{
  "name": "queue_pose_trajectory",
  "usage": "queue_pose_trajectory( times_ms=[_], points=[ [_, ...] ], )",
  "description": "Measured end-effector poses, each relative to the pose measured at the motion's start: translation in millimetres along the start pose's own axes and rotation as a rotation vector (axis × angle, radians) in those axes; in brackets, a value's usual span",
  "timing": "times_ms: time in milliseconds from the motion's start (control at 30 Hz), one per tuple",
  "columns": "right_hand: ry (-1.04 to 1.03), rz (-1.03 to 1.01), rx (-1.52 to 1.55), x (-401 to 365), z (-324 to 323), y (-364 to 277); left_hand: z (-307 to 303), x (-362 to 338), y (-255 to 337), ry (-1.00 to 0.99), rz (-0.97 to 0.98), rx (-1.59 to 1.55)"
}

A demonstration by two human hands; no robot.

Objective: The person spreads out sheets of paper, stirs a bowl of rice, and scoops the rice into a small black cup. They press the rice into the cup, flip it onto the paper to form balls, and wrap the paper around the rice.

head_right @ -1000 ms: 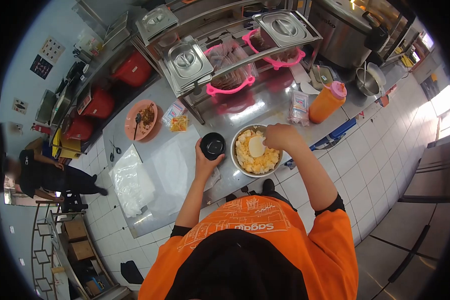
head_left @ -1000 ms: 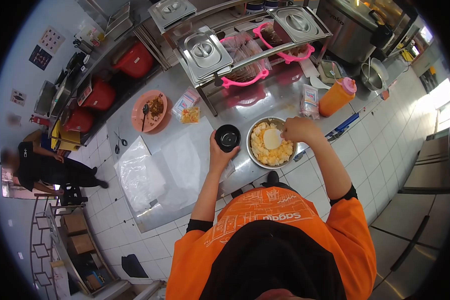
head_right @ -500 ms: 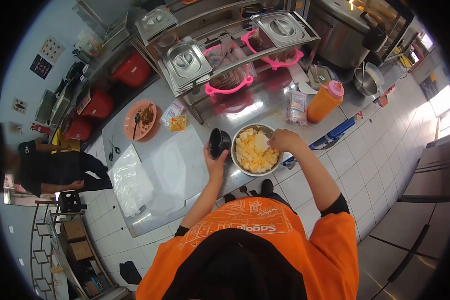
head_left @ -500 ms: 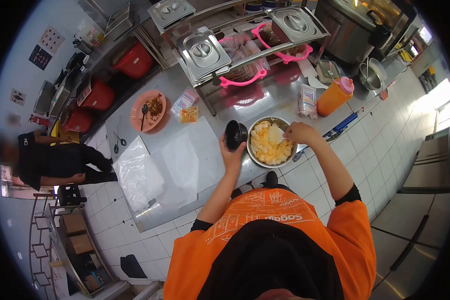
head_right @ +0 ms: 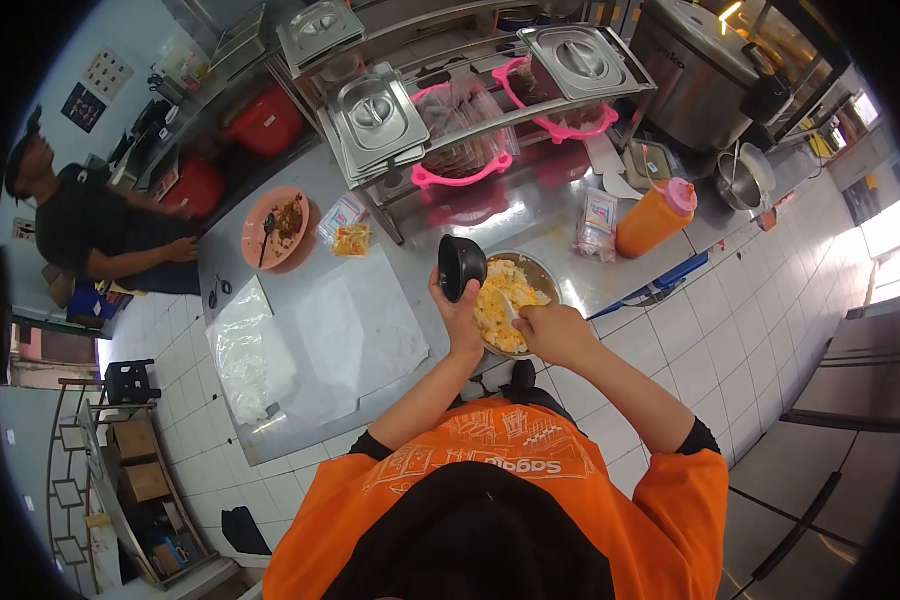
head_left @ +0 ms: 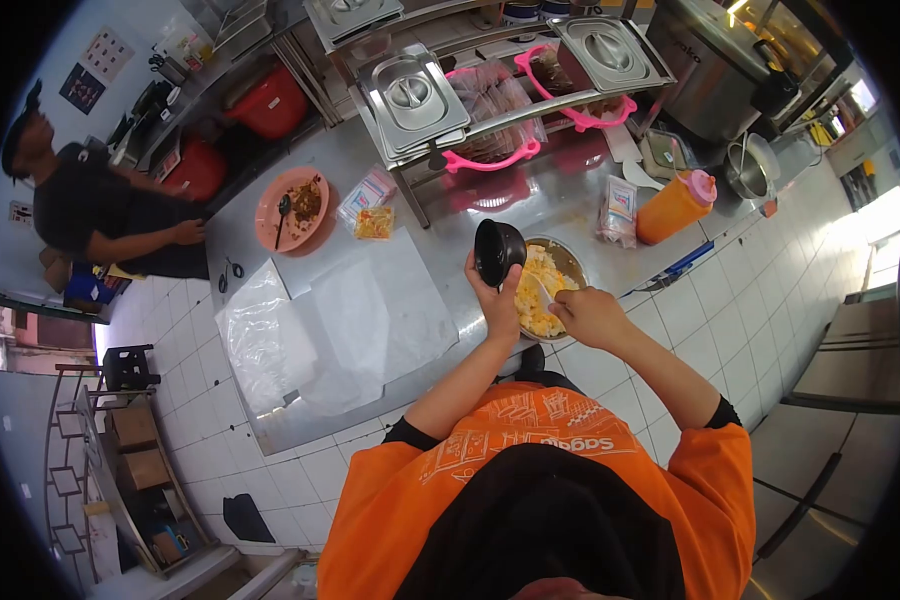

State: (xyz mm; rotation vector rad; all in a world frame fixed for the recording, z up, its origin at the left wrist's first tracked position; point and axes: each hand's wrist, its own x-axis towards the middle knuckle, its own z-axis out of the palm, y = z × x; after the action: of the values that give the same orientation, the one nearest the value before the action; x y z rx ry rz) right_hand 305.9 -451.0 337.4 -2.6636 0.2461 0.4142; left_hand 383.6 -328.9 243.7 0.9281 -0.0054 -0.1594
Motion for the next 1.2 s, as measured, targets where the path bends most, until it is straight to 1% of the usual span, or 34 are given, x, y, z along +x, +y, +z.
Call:
queue_pose_trajectory(
  times_ms=[67, 133, 200, 233, 300, 333, 400, 433, 500, 600, 733, 800, 833, 867, 933, 967, 1000, 1033, 1067, 1133, 1167, 1200],
  points=[
    [-0.008, -0.014, 0.039, -2, -2, 2, 5, -3, 2, 0.015, 0.062, 0.077],
    [-0.018, -0.037, 0.068, -2, -1, 11, 7, -6, 2, 0.032, 0.064, 0.059],
    [0.052, -0.103, 0.222, 5, 15, 29, 9, -6, 4, 0.048, 0.069, 0.046],
    [0.050, -0.110, 0.226, 10, 23, 38, 9, -6, 7, 0.043, 0.100, 0.055],
    [-0.105, -0.054, 0.584, 19, 31, 48, 7, -6, 9, 0.043, 0.137, 0.066],
    [-0.109, -0.062, 0.582, 22, 32, 48, 6, -5, 10, 0.049, 0.175, 0.109],
    [-0.184, 0.032, 0.754, 29, 31, 46, 5, -3, 13, 0.060, 0.225, 0.150],
    [-0.182, 0.020, 0.755, 31, 33, 46, 5, -3, 17, 0.116, 0.217, 0.145],
    [-0.263, 0.026, 0.884, 36, 43, 50, 1, -5, 21, 0.207, 0.199, 0.131],
    [-0.217, 0.018, 0.896, 45, 57, 57, -19, -6, 18, 0.230, 0.208, 0.091],
    [-0.275, -0.029, 0.904, 42, 40, 73, -48, -4, 41, 0.226, 0.214, 0.158],
    [-0.281, -0.004, 0.835, 38, 32, 79, -63, -4, 62, 0.070, 0.245, 0.428],
    [-0.286, 0.010, 0.846, 35, 30, 82, -69, -5, 73, 0.028, 0.216, 0.598],
    [-0.287, 0.009, 0.843, 36, 31, 87, -71, -5, 83, 0.031, 0.218, 0.596],
    [-0.155, -0.131, 0.822, 35, 38, 93, -58, -13, 109, -0.223, 0.274, 1.186],
    [-0.166, -0.129, 0.818, 33, 37, 93, -48, -15, 110, -0.276, 0.218, 1.156],
    [-0.002, -0.204, 0.635, 30, 31, 86, -46, -14, 104, -0.352, 0.232, 1.201],
    [0.163, -0.281, 0.448, 27, 24, 78, -42, -14, 94, -0.377, 0.183, 1.163],
    [0.158, -0.288, 0.444, 24, 16, 69, -38, -13, 84, -0.403, 0.139, 1.123],
    [0.414, -0.473, -0.063, 18, -2, 50, -31, -11, 68, -0.369, 0.122, 1.103],
    [0.416, -0.473, -0.065, 14, -9, 39, -30, -9, 62, -0.345, 0.099, 1.086],
    [0.438, -0.468, -0.160, 8, -15, 28, -31, -10, 59, -0.349, 0.097, 1.085]
  ],
)
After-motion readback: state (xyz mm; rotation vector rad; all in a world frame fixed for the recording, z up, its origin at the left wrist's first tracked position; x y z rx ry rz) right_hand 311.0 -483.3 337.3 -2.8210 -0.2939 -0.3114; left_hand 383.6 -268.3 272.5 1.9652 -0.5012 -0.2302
